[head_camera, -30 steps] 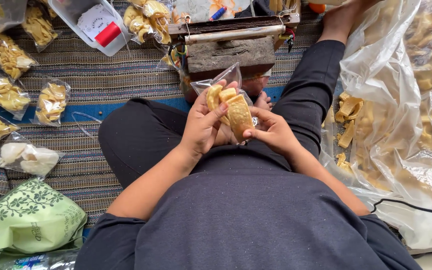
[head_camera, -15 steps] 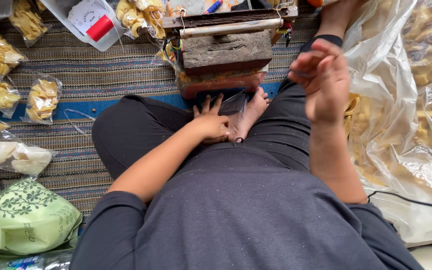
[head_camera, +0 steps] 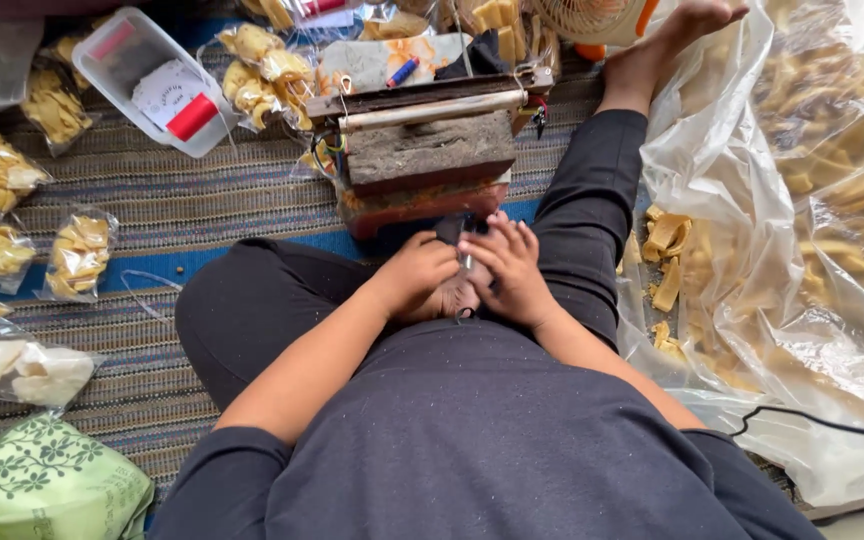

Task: A person sitting on the floor manually fills small plastic bags with snack items from a large pile.

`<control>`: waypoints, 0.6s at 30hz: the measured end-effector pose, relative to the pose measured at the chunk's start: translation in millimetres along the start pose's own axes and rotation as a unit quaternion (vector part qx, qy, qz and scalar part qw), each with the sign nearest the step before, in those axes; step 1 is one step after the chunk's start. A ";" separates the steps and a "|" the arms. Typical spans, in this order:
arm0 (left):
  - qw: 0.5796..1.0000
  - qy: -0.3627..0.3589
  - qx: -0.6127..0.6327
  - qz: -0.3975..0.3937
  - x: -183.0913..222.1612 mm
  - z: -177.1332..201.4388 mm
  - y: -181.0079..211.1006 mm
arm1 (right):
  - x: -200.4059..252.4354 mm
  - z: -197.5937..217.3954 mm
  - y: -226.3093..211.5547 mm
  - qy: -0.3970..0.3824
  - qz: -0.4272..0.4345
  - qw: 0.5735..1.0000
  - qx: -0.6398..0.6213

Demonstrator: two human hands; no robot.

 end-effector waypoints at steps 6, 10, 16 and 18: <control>0.962 0.044 0.209 0.173 -17.9 70.2 -6.9 | 21.2 -5.8 33.1 0.072 -0.130 0.975 -0.164; 0.887 -0.016 0.409 0.213 -16.9 88.5 9.4 | 17.3 -5.0 7.7 0.037 -0.103 0.908 -0.405; 0.869 -0.012 0.423 0.257 -7.6 73.6 10.7 | 28.4 -13.8 21.2 0.017 -0.026 0.981 -0.191; 0.756 -0.083 0.449 0.469 16.6 33.3 3.1 | 21.4 -10.2 30.3 0.098 -0.079 0.967 -0.223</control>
Point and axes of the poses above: each hand's wrist, its own x-axis away from the middle knuckle, its own z-axis out of the back of the hand, y = z × x, the point moved 1 cm from there along -x, towards the middle knuckle, and after that the axes turned 11 degrees about -x, right-handed, at the moved point
